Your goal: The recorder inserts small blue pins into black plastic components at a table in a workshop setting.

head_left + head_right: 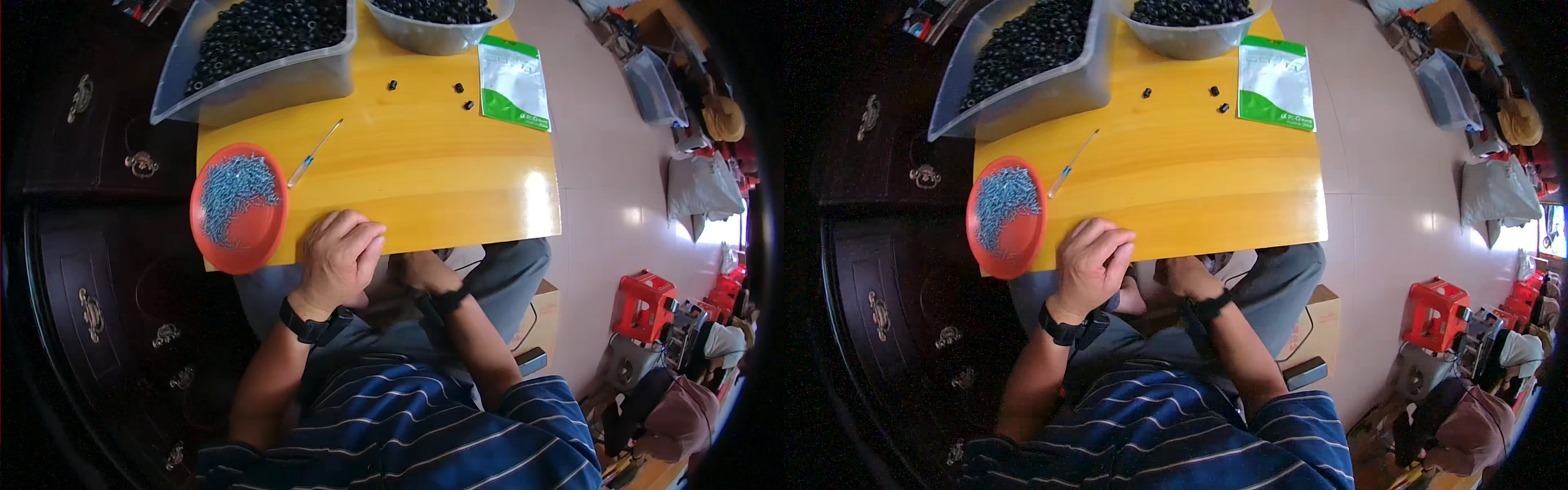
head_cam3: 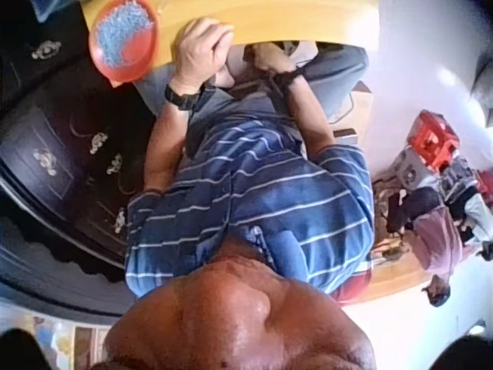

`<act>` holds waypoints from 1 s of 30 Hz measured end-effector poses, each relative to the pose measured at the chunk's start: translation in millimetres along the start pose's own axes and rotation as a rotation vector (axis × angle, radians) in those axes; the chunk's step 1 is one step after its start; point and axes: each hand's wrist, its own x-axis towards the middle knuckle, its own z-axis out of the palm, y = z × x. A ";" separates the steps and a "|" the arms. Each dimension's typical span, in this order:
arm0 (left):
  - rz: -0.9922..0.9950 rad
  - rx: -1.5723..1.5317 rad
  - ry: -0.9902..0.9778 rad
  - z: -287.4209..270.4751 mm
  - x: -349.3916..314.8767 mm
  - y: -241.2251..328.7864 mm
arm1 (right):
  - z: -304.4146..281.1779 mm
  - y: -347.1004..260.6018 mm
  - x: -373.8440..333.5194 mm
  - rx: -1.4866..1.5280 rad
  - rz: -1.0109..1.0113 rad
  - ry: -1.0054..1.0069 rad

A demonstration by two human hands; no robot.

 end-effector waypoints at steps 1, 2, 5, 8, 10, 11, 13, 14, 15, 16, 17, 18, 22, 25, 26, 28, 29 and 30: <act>-0.014 -0.024 -0.013 -4.9 -5.2 1.6 | -21.6 -10.3 -20.7 0.103 0.009 -0.195; -0.006 -0.023 0.008 -9.4 -13.7 2.7 | -61.9 -41.5 -39.7 0.242 -0.041 -0.203; -0.158 -0.266 0.008 -18.7 -55.7 11.3 | -144.9 -87.2 -77.2 0.557 -0.116 -0.229; -0.498 -0.650 -0.082 -18.3 -97.3 20.7 | -199.2 -104.0 -83.5 0.591 -0.079 0.091; -0.631 -0.749 -0.143 -14.8 -111.7 16.2 | -225.5 -118.1 -66.1 0.397 -0.055 0.388; -0.847 -0.986 -0.124 -14.3 -114.2 11.4 | -234.7 -116.8 -51.3 0.234 -0.033 0.480; -1.049 -1.329 -0.103 -10.7 -115.0 -5.0 | -245.7 -97.7 -21.7 0.034 -0.038 0.636; -1.028 -1.333 -0.101 -7.9 -112.9 -14.1 | -250.4 -90.3 -8.5 0.022 -0.049 0.647; -1.030 -1.439 -0.056 -4.0 -111.5 -23.9 | -252.3 -82.3 6.3 -0.055 0.000 0.656; -1.034 -1.547 -0.017 0.7 -111.7 -33.7 | -252.6 -75.4 14.3 -0.132 0.055 0.664; -0.994 -1.637 -0.002 4.2 -117.9 -49.9 | -248.0 -70.2 23.3 -0.136 0.038 0.663; -0.980 -1.641 0.001 5.1 -111.0 -49.7 | -245.1 -66.5 29.6 -0.145 0.020 0.696; -0.922 -1.715 0.107 13.2 -90.9 -53.1 | -236.0 -64.2 38.1 -0.172 0.049 0.715; -0.901 -1.791 0.335 20.4 -74.6 -40.5 | -223.1 -57.3 38.8 -0.182 0.065 0.755; -0.906 -1.769 0.350 21.9 -75.8 -40.1 | -220.4 -57.3 37.0 -0.171 0.059 0.779; -0.905 -1.747 0.362 23.0 -77.0 -41.5 | -219.8 -56.5 35.1 -0.170 0.045 0.805; -0.914 -1.718 0.352 21.3 -78.2 -42.0 | -219.0 -55.7 34.2 -0.145 0.030 0.796; -0.923 -1.689 0.342 19.8 -79.5 -42.0 | -218.6 -54.7 32.8 -0.120 0.015 0.786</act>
